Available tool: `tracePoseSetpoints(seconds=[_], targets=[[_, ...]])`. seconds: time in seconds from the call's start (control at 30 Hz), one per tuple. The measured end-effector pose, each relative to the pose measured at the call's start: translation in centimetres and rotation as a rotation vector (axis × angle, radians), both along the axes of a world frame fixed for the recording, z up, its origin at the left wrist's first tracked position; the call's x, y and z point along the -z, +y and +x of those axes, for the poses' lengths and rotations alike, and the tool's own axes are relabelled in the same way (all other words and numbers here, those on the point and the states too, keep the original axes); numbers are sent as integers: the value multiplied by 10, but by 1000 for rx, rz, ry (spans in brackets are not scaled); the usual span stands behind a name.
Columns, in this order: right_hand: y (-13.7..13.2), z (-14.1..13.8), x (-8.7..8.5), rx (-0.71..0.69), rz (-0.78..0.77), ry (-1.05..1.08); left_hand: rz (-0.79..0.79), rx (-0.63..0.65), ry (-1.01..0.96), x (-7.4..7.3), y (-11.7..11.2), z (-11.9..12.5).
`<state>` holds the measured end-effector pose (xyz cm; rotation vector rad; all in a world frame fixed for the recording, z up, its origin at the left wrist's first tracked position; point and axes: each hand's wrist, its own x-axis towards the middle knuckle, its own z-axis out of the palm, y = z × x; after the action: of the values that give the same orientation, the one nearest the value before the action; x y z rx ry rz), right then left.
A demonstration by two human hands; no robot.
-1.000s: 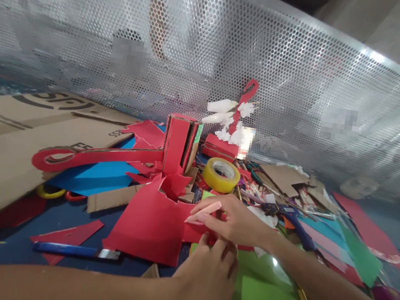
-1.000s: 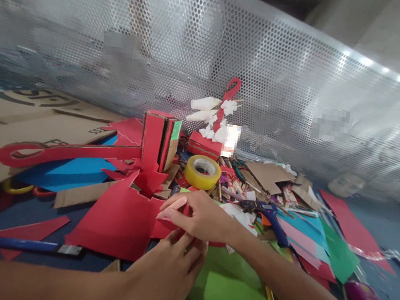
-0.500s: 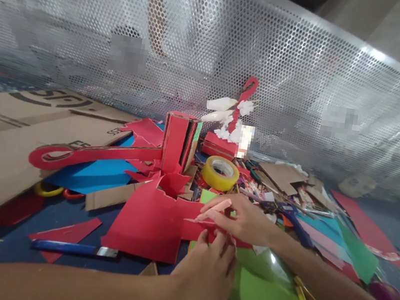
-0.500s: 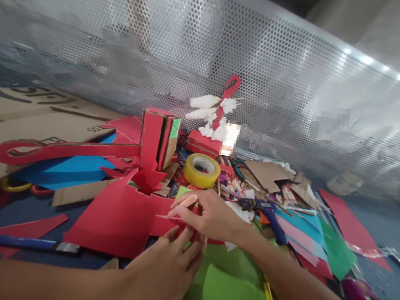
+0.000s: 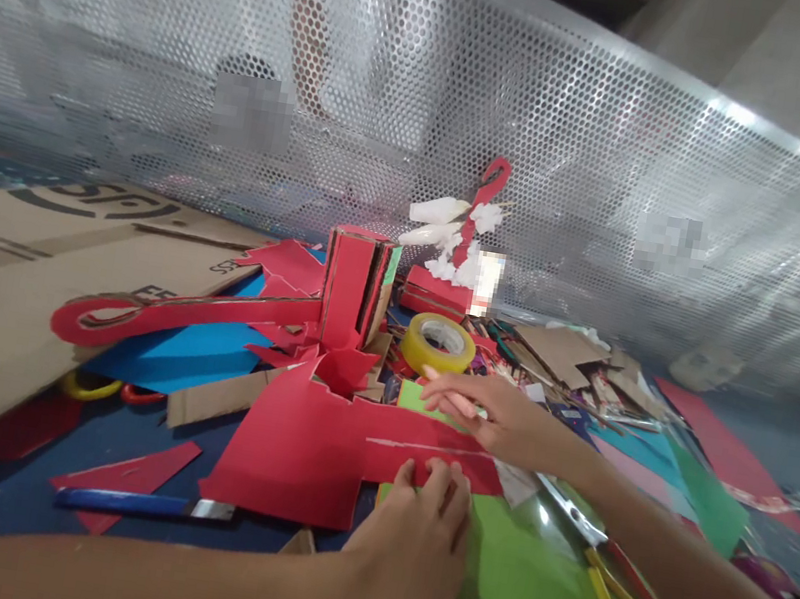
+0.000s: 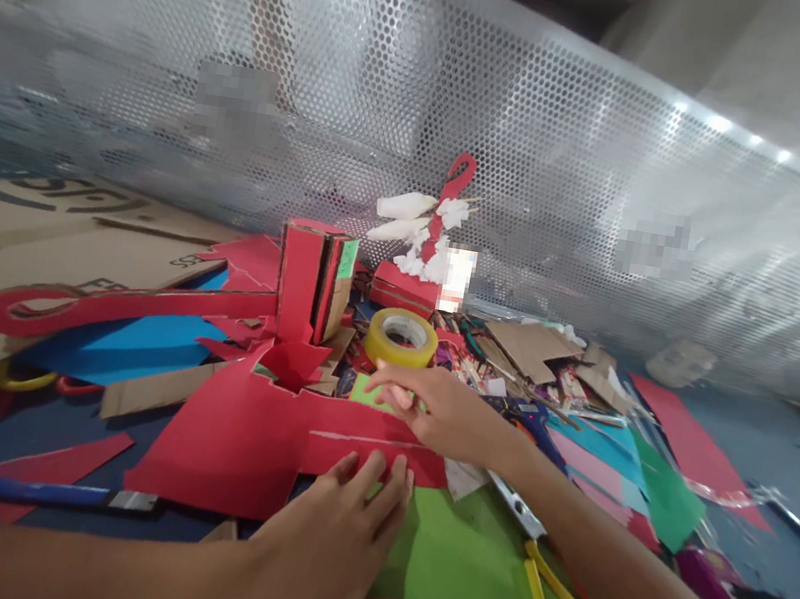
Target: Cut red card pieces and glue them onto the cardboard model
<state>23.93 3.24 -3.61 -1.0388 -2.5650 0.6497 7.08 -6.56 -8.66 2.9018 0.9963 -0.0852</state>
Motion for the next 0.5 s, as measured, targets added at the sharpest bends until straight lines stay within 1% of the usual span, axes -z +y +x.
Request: tracePoseSetpoints(seconds=[0.13, 0.23, 0.33, 0.5], targets=[[1, 26, -10, 17, 61, -222, -1, -1, -4, -4, -1, -1], [-3, 36, -10, 30, 84, -308, -10, -27, -5, -4, -1, 0], [-6, 40, -5, 24, 95, -317, -16, -33, -3, -3, -1, 0], [-11, 42, -2, 18, 79, -280, 66, -25, -25, 4, -1, -1]])
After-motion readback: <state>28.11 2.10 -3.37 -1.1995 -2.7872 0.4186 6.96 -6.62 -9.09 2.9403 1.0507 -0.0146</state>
